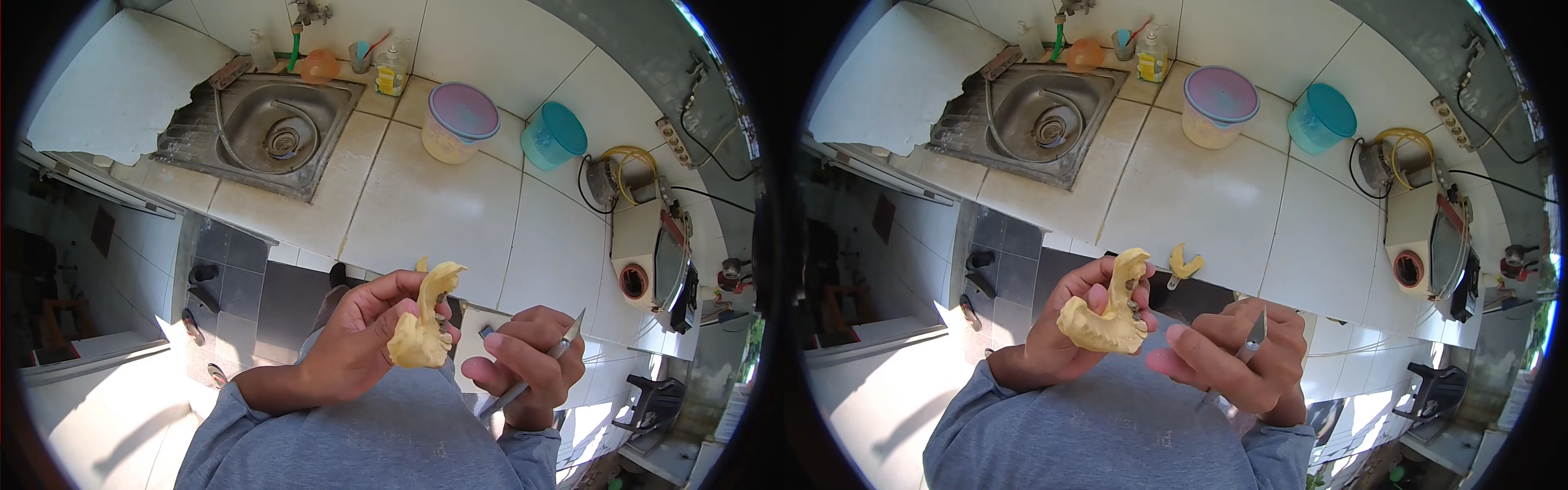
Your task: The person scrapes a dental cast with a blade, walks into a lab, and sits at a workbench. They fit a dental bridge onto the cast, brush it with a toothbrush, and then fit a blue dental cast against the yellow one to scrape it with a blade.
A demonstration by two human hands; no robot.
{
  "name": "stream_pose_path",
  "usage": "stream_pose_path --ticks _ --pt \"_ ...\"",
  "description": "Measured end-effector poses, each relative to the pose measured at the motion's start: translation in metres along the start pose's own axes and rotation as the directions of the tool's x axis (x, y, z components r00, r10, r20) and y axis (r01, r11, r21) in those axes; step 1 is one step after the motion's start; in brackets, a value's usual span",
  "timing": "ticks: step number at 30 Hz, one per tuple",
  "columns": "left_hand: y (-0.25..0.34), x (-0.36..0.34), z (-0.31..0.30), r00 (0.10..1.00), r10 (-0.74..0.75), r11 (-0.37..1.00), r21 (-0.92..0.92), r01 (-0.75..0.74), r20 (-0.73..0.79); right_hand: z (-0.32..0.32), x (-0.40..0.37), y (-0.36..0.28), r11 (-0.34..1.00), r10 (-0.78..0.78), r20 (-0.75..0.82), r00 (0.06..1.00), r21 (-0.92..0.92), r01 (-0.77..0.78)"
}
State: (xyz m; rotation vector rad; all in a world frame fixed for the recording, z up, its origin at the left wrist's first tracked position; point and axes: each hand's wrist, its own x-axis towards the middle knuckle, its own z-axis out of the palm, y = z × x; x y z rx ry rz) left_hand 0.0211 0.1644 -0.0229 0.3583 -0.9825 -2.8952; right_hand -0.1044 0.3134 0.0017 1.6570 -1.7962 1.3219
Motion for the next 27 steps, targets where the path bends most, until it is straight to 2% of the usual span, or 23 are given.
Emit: stream_pose_path --ticks 1,3,4,8,10,11,13,24,26,27 --pt "0.001 0.000 -0.001 0.999 -0.047 0.994 -0.096 0.047 0.009 0.002 -0.003 0.002 1.000 0.002 -0.001 1.000 -0.001 -0.002" --pt "0.003 0.002 -0.001 0.998 -0.068 0.989 -0.131 0.070 0.018 0.006 -0.009 0.007 0.997 0.080 -0.103 0.991 -0.010 -0.081" --pt "0.004 0.002 0.000 0.996 -0.087 0.982 -0.166 0.090 0.026 -0.001 -0.011 0.007 0.995 0.087 -0.002 0.996 -0.055 -0.087" --pt "0.002 0.004 -0.001 0.997 -0.067 0.983 -0.169 0.074 0.045 0.001 -0.015 0.007 0.991 0.126 -0.001 0.992 -0.046 -0.126" --pt "0.002 0.004 -0.001 0.998 -0.050 0.986 -0.158 0.055 0.038 0.012 -0.014 0.002 0.962 0.196 -0.215 0.957 -0.149 -0.231" --pt "0.001 0.004 -0.002 0.998 -0.052 0.986 -0.157 0.058 0.040 0.010 -0.018 0.003 0.961 0.198 -0.218 0.956 -0.151 -0.233" --pt "0.001 0.005 -0.003 0.997 -0.044 0.987 -0.151 0.053 0.063 0.004 -0.025 0.007 0.974 0.218 -0.113 0.969 0.082 -0.210" --pt "0.005 0.005 0.000 0.997 -0.053 0.987 -0.148 0.062 0.064 0.012 -0.021 -0.003 0.966 0.258 -0.136 0.957 0.041 -0.254" --pt "0.005 0.005 0.000 0.997 -0.055 0.989 -0.136 0.061 0.047 0.009 -0.025 0.000 0.961 0.223 -0.057 0.973 0.178 -0.210" --pt "0.004 0.006 -0.001 0.999 -0.027 0.993 -0.116 0.032 0.045 0.009 -0.025 -0.001 0.961 0.222 -0.057 0.973 0.180 -0.209"
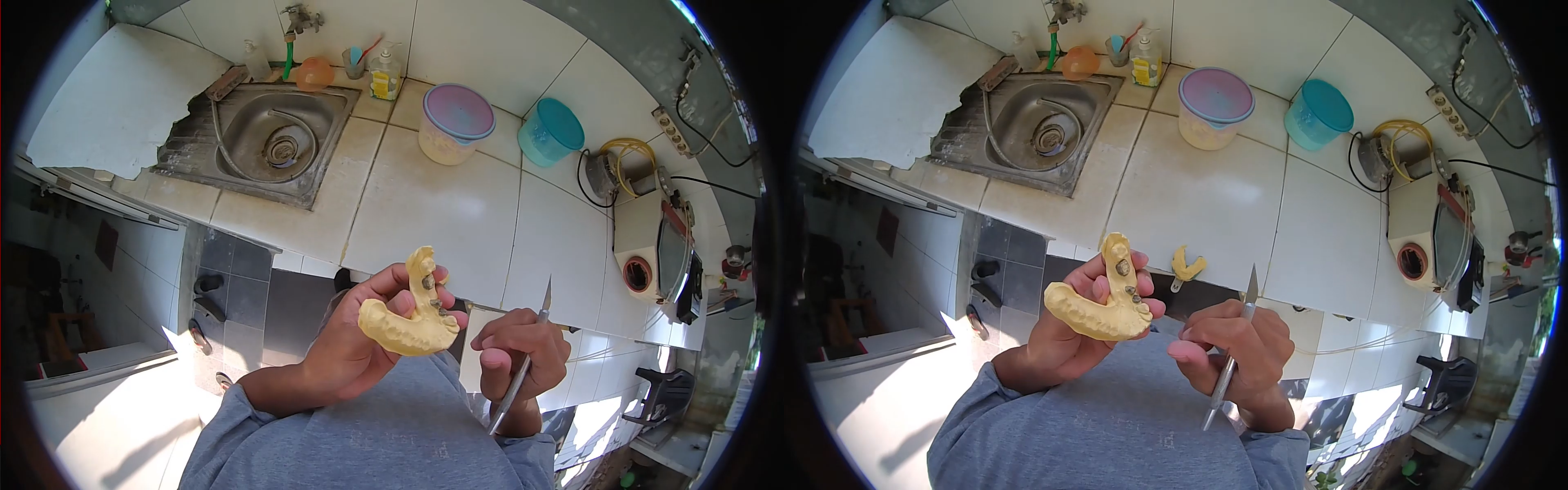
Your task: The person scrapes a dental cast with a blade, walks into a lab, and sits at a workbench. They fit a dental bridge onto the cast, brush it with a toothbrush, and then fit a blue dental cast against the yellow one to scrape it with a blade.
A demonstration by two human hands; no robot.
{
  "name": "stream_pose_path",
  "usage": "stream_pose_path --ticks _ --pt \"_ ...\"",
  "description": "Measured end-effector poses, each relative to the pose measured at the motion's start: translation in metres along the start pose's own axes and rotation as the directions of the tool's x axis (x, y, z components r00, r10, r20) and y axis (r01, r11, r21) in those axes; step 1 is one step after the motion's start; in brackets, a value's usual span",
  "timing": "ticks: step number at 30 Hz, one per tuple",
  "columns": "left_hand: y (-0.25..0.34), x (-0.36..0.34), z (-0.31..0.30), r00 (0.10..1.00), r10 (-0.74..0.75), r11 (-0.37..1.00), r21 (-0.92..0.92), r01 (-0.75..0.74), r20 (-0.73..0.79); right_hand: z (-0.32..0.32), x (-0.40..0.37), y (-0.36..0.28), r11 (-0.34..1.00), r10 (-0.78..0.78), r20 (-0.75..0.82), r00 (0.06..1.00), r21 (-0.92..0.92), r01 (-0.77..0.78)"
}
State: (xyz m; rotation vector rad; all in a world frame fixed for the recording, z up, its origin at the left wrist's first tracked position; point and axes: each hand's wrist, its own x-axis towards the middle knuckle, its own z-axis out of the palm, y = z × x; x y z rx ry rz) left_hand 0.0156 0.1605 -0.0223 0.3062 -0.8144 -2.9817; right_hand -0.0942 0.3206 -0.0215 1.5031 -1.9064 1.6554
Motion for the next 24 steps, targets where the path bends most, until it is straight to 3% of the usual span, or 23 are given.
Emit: stream_pose_path --ticks 2,3,4,5,6,8,9,13,17,18,19,21,24 --pt "-0.005 0.002 -0.003 1.000 0.030 0.999 0.024 -0.031 0.002 0.002 0.000 -0.005 0.987 0.142 0.086 0.986 0.057 -0.148" --pt "-0.010 0.004 -0.006 0.984 0.176 0.982 0.070 -0.178 0.040 0.007 -0.002 -0.007 0.988 0.139 0.083 0.987 0.061 -0.144" --pt "-0.013 0.006 -0.009 0.946 0.314 0.940 0.110 -0.322 0.085 0.016 -0.005 -0.010 0.877 0.368 0.085 0.926 0.300 -0.376" --pt "-0.014 0.009 -0.011 0.945 0.314 0.939 0.116 -0.323 0.087 0.023 -0.007 -0.011 0.658 0.566 0.146 0.811 0.513 -0.551" --pt "-0.015 0.012 -0.013 0.916 0.386 0.896 0.192 -0.400 0.109 0.027 -0.007 -0.009 0.658 0.564 0.144 0.813 0.517 -0.548" --pt "-0.016 0.016 -0.018 0.881 0.453 0.839 0.266 -0.474 0.138 0.033 -0.008 -0.004 0.230 0.639 0.313 0.702 0.793 -0.564" --pt "-0.017 0.017 -0.020 0.859 0.491 0.798 0.319 -0.511 0.147 0.035 -0.009 -0.001 0.172 0.633 0.328 0.702 0.824 -0.540" --pt "-0.015 0.021 -0.022 0.819 0.528 0.706 0.420 -0.570 0.224 0.037 -0.004 -0.002 0.146 0.657 0.312 0.687 0.841 -0.522" --pt "-0.010 0.023 -0.014 0.810 0.547 0.624 0.541 -0.564 0.213 0.032 -0.009 0.001 0.391 0.606 0.197 0.770 0.770 -0.505" --pt "-0.009 0.025 -0.009 0.769 0.631 0.596 0.570 -0.565 0.102 0.031 -0.009 0.001 0.479 0.591 0.129 0.797 0.738 -0.475" --pt "-0.008 0.027 -0.006 0.708 0.706 0.570 0.600 -0.561 -0.008 0.030 -0.010 0.002 0.479 0.592 0.130 0.795 0.736 -0.478" --pt "-0.002 0.023 -0.026 0.739 0.673 0.572 0.622 -0.536 0.018 0.028 -0.011 0.004 0.618 0.528 0.015 0.849 0.679 -0.397" --pt "0.008 0.007 -0.058 0.804 0.595 0.618 0.640 -0.458 0.001 0.025 -0.013 0.007 0.712 0.484 -0.038 0.874 0.598 -0.368"
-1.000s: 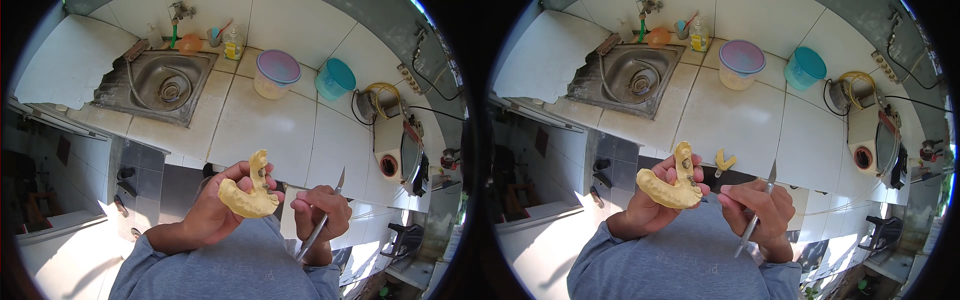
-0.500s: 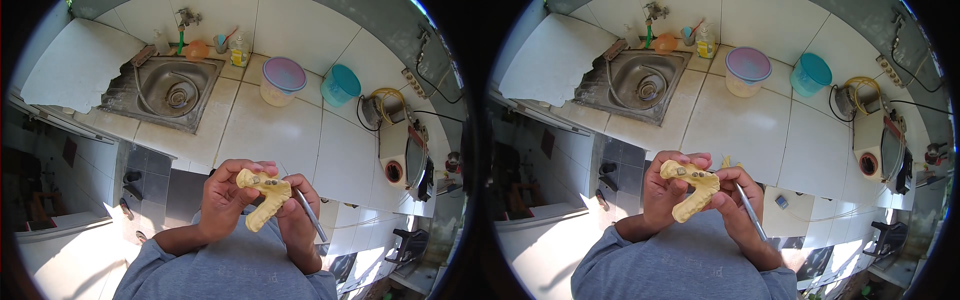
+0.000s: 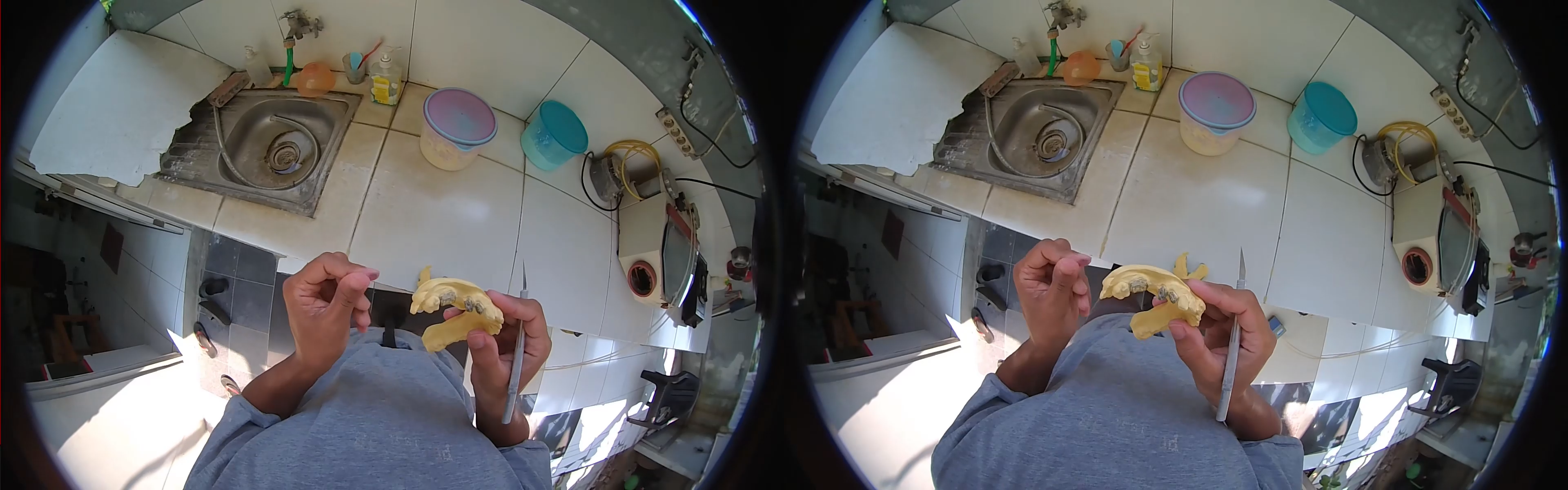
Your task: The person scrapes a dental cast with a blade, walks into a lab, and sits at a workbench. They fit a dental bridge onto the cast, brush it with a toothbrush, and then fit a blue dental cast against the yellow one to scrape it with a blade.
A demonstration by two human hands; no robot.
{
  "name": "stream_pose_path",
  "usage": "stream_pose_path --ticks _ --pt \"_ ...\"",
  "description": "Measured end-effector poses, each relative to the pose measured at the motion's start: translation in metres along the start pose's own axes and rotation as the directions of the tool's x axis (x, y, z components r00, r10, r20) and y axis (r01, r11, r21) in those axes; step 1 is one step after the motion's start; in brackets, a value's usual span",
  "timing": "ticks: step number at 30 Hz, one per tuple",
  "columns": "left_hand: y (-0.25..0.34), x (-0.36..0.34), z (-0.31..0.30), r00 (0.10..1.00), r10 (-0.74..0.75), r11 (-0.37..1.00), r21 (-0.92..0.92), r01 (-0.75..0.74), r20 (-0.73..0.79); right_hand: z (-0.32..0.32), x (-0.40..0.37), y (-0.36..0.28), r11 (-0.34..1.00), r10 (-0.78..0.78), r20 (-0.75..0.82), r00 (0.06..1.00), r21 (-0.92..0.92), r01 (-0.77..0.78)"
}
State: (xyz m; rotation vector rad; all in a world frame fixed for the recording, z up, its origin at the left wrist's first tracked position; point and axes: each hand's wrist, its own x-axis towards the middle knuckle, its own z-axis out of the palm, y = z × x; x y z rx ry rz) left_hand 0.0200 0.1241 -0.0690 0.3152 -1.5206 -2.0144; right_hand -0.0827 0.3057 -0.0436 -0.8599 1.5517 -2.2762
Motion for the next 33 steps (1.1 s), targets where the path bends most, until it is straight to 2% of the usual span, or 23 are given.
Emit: stream_pose_path --ticks 2,3,5,6,7,8,9,10,12,13,17,19,20,22,26,28,29,30,32,33 --pt "-0.013 -0.004 -0.020 0.982 0.061 0.980 -0.198 -0.025 0.177 -0.003 -0.001 0.002 0.998 -0.029 0.008 1.000 -0.052 0.030" --pt "-0.005 -0.004 -0.008 0.983 0.060 0.979 -0.201 -0.024 0.176 -0.004 -0.001 0.002 0.993 -0.060 0.020 0.998 -0.102 0.061" --pt "0.017 0.000 0.033 0.966 0.224 0.971 0.109 -0.211 -0.129 -0.003 -0.001 0.001 0.999 -0.025 0.023 0.999 -0.040 0.026" --pt "0.016 0.003 0.041 0.966 0.224 0.971 0.109 -0.211 -0.132 -0.002 0.000 0.001 1.000 0.010 0.026 1.000 0.024 -0.010" --pt "0.015 0.008 0.047 0.937 0.347 0.928 0.157 -0.337 -0.042 -0.001 0.001 -0.001 1.000 0.012 0.029 1.000 0.024 -0.013" --pt "0.015 0.012 0.050 0.887 0.459 0.867 0.192 -0.461 0.054 -0.001 0.002 -0.004 0.967 0.168 0.042 0.985 0.188 -0.172" --pt "0.018 0.014 0.048 0.876 0.453 0.842 0.241 -0.482 0.168 -0.001 0.004 -0.006 0.882 0.315 0.079 0.946 0.343 -0.323" --pt "0.017 0.013 0.047 0.876 0.453 0.843 0.241 -0.481 0.165 0.001 0.005 -0.007 0.882 0.317 0.081 0.945 0.340 -0.325" --pt "0.014 0.011 0.046 0.918 0.338 0.901 0.211 -0.380 0.207 0.008 0.005 -0.006 0.820 0.435 0.054 0.899 0.389 -0.420" --pt "0.014 0.011 0.047 0.916 0.345 0.900 0.205 -0.385 0.204 0.008 0.003 -0.005 0.805 0.465 0.044 0.884 0.394 -0.443" --pt "0.016 0.015 0.047 0.879 0.368 0.883 0.183 -0.433 0.303 0.010 0.003 -0.012 0.757 0.527 0.065 0.848 0.417 -0.503" --pt "0.021 0.011 0.052 0.935 0.266 0.949 0.104 -0.296 0.236 0.009 0.001 -0.012 0.761 0.536 0.091 0.839 0.379 -0.527" --pt "0.023 0.011 0.052 0.935 0.264 0.950 0.103 -0.294 0.236 0.005 0.000 -0.010 0.760 0.538 0.089 0.839 0.379 -0.528" --pt "0.026 0.012 0.051 0.931 0.240 0.942 0.164 -0.291 0.275 -0.007 -0.004 -0.006 0.679 0.501 0.266 0.824 0.470 -0.564" --pt "0.030 0.011 0.050 0.931 0.214 0.941 0.191 -0.278 0.296 -0.011 -0.001 -0.008 0.773 0.448 0.287 0.847 0.352 -0.528" --pt "0.029 0.011 0.050 0.915 0.235 0.926 0.212 -0.313 0.327 -0.004 0.004 -0.015 0.952 0.287 0.090 0.954 0.084 -0.295" --pt "0.030 0.010 0.050 0.915 0.234 0.926 0.211 -0.312 0.329 -0.001 0.007 -0.016 0.978 0.188 0.061 0.980 0.081 -0.193" --pt "0.031 0.010 0.050 0.913 0.236 0.920 0.226 -0.320 0.333 -0.001 0.009 -0.018 0.978 0.188 0.059 0.980 0.080 -0.193" --pt "0.033 0.008 0.051 0.910 0.238 0.915 0.236 -0.327 0.339 -0.004 0.012 -0.024 0.994 0.093 0.094 0.991 -0.073 -0.087" --pt "0.035 0.007 0.052 0.920 0.226 0.921 0.238 -0.310 0.321 -0.004 0.013 -0.026 0.993 0.094 0.092 0.991 -0.076 -0.087"
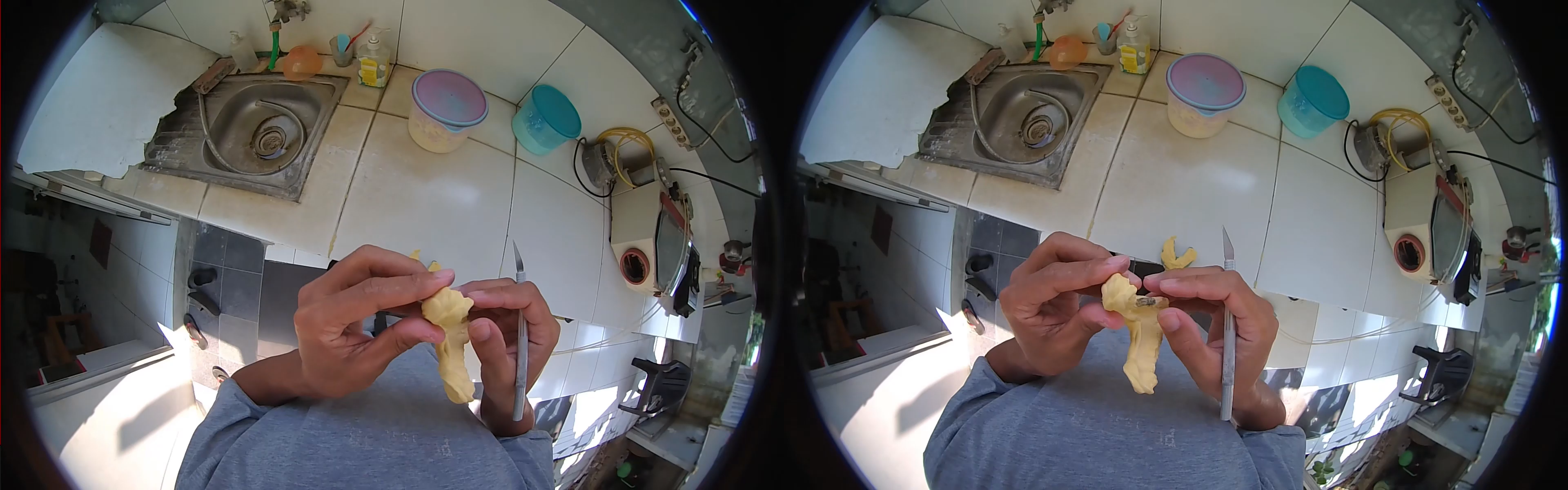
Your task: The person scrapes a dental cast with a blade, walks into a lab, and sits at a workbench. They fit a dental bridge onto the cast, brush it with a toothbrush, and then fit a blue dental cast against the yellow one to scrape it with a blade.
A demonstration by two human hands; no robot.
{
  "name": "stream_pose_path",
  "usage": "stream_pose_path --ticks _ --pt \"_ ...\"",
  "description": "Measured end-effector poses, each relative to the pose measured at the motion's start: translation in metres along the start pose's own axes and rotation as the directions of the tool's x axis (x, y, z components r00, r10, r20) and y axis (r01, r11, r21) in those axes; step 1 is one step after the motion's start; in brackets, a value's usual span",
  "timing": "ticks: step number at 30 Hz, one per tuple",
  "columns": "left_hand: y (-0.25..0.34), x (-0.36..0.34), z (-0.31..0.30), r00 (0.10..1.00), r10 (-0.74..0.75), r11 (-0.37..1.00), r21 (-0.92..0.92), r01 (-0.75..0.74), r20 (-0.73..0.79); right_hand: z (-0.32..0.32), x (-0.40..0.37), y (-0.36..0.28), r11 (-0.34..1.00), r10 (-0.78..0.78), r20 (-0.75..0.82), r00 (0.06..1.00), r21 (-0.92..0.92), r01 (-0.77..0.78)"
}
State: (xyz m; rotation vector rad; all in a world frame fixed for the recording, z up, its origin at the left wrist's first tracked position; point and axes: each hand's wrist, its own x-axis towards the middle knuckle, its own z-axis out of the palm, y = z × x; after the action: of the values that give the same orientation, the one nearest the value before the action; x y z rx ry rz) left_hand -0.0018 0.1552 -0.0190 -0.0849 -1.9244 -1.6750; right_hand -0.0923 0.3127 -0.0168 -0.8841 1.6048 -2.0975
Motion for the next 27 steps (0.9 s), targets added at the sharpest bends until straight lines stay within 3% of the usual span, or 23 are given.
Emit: stream_pose_path --ticks 2,8,17,19,20,22,27 --pt "0.001 -0.001 0.000 1.000 -0.017 1.000 -0.007 0.017 -0.014 -0.001 0.001 -0.003 0.996 -0.033 0.053 0.998 -0.076 0.037" --pt "-0.001 -0.001 -0.004 0.998 0.069 0.996 0.047 -0.069 -0.003 0.006 0.003 -0.003 0.985 -0.059 0.017 0.998 -0.163 0.061" --pt "0.000 -0.005 -0.006 0.997 0.080 0.994 0.068 -0.080 0.012 0.010 0.001 -0.003 0.978 -0.052 -0.016 0.999 -0.206 0.047" --pt "0.001 -0.006 -0.004 0.997 -0.071 0.991 -0.110 0.069 -0.011 0.005 0.004 -0.003 0.955 -0.109 0.044 0.993 -0.271 0.117" --pt "0.002 -0.005 -0.004 0.997 -0.070 0.992 -0.109 0.068 -0.014 0.002 0.005 -0.003 0.925 -0.162 0.107 0.981 -0.331 0.189" --pt "0.007 -0.002 -0.004 0.972 -0.234 0.922 -0.319 0.219 -0.009 0.001 0.007 -0.005 0.932 -0.143 0.136 0.980 -0.313 0.180" --pt "0.010 -0.001 -0.008 0.942 -0.332 0.869 -0.371 0.327 0.052 -0.002 0.011 -0.006 0.941 -0.128 0.208 0.970 -0.283 0.185"
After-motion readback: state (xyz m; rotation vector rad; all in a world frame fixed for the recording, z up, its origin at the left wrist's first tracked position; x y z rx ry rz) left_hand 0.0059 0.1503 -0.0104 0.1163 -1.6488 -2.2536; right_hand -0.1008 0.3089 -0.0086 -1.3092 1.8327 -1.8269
